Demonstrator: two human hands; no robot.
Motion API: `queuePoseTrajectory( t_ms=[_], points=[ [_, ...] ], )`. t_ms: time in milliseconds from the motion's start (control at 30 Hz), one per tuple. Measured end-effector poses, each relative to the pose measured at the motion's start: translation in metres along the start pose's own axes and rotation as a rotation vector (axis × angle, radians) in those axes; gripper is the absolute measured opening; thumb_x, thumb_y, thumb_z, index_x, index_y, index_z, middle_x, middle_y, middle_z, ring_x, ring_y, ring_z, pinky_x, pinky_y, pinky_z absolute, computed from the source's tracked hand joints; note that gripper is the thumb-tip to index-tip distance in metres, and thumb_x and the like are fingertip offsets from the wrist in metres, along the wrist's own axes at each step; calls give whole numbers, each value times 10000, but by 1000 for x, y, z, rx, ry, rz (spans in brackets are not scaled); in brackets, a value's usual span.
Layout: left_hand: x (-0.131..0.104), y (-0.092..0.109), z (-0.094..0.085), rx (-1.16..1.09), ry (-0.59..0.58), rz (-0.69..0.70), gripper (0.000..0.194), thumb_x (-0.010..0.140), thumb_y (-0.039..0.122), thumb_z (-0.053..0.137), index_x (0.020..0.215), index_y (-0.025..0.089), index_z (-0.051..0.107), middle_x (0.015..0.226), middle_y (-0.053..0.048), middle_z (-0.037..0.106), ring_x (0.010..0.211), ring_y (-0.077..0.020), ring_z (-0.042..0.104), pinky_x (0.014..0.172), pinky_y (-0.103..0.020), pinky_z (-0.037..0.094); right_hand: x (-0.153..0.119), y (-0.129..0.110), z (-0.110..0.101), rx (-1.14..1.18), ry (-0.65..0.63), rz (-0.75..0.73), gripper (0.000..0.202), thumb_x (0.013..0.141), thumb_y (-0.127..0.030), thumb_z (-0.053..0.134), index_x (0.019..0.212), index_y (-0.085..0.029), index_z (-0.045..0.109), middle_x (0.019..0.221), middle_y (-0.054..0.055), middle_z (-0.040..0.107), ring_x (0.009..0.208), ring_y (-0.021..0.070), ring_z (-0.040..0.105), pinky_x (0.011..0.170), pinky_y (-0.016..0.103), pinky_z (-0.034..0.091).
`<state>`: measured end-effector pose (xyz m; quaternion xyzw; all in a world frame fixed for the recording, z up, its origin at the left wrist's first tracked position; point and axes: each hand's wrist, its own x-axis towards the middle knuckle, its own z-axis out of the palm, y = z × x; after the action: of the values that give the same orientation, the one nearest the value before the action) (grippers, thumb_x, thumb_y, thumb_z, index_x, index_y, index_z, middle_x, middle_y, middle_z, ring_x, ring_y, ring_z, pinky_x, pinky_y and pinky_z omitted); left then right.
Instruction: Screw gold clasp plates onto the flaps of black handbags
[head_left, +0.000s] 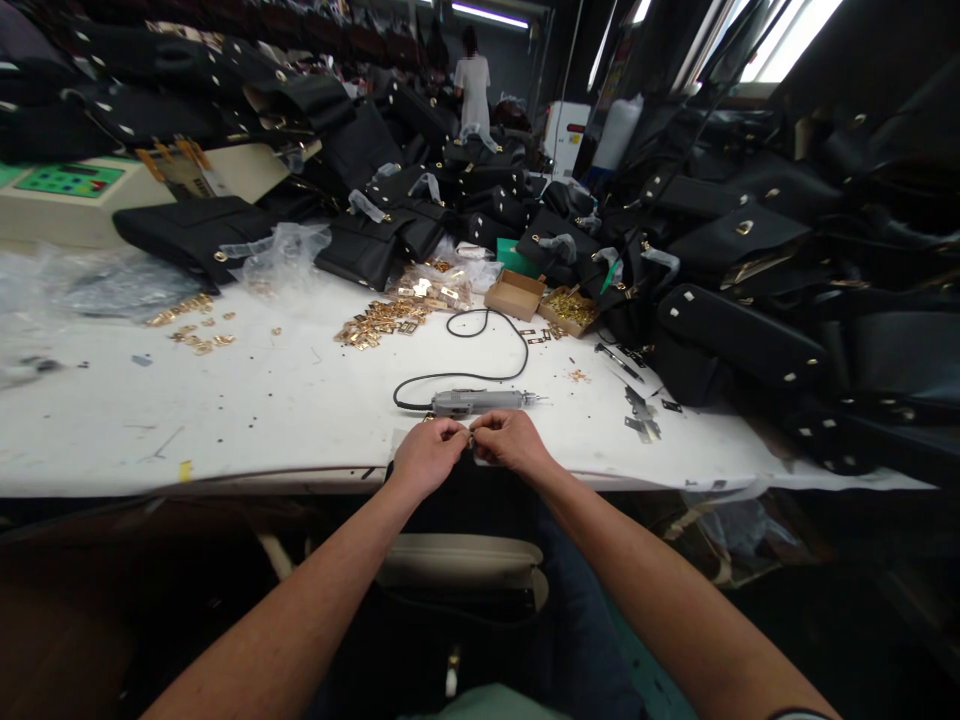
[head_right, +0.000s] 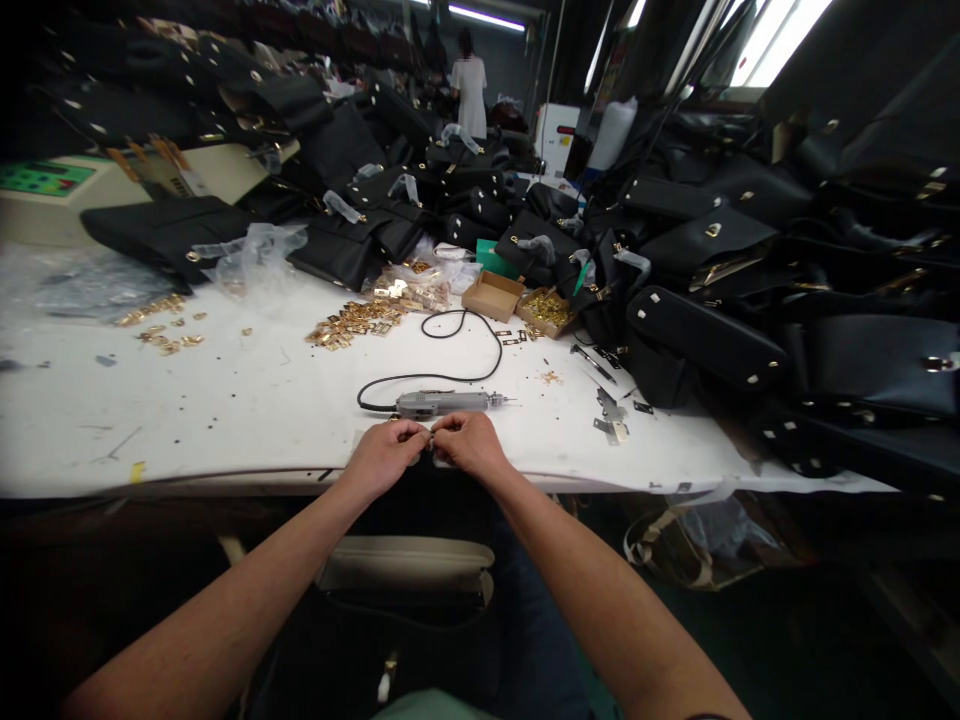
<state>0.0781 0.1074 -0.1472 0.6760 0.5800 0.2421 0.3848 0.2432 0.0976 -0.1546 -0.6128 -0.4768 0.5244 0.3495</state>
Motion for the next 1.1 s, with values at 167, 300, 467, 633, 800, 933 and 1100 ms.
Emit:
queuePoseTrajectory(
  t_ms=[167,300,467,633,800,933,1100],
  points=[
    [-15,-4,-7,53,51,162,196,860,337,585,948,222,716,910,-46,729,812,-211,643,743,-320,479,9,-2,-1,-149,-11,2,163,702,-158,616,785,-159,756,533,0,649,462,108,576,432,173,413],
    [-34,-18,-7,200,99,488,143,904,259,589,962,213,711,1003,-77,709,979,-233,628,909,-385,494,17,-2,0,-187,-38,46,151,718,-162,635,803,-162,760,535,9,665,436,113,561,422,188,405],
    [-41,-26,-4,371,67,575,193,948,242,566,1051,218,727,1045,-83,713,981,-236,633,904,-391,491,16,-6,1,-275,-41,50,179,713,-152,631,819,-175,774,550,5,673,460,119,572,459,203,420],
    [-36,-20,-3,455,41,556,193,965,261,553,948,207,738,971,-72,712,935,-235,618,858,-389,467,7,-12,-2,-495,-6,-155,226,753,-162,605,851,-225,800,679,2,725,666,162,656,632,239,477],
    [-38,-15,0,479,82,539,189,963,257,556,928,214,736,968,-62,713,919,-241,588,808,-391,444,7,-12,-6,-710,42,-276,222,799,-197,615,888,-239,814,974,42,760,913,207,674,825,277,487],
    [-41,-13,3,523,100,532,197,970,256,543,921,213,729,967,-62,715,917,-244,585,784,-394,432,9,-13,-9,-775,-2,-234,220,807,-212,617,907,-251,809,980,38,766,917,215,674,813,281,485],
    [-45,-11,7,568,129,519,195,976,252,536,940,202,721,986,-58,719,947,-244,596,809,-398,432,9,-14,-9,-807,-21,-240,230,833,-242,596,937,-256,801,1022,35,762,949,215,668,818,283,478]
  ],
)
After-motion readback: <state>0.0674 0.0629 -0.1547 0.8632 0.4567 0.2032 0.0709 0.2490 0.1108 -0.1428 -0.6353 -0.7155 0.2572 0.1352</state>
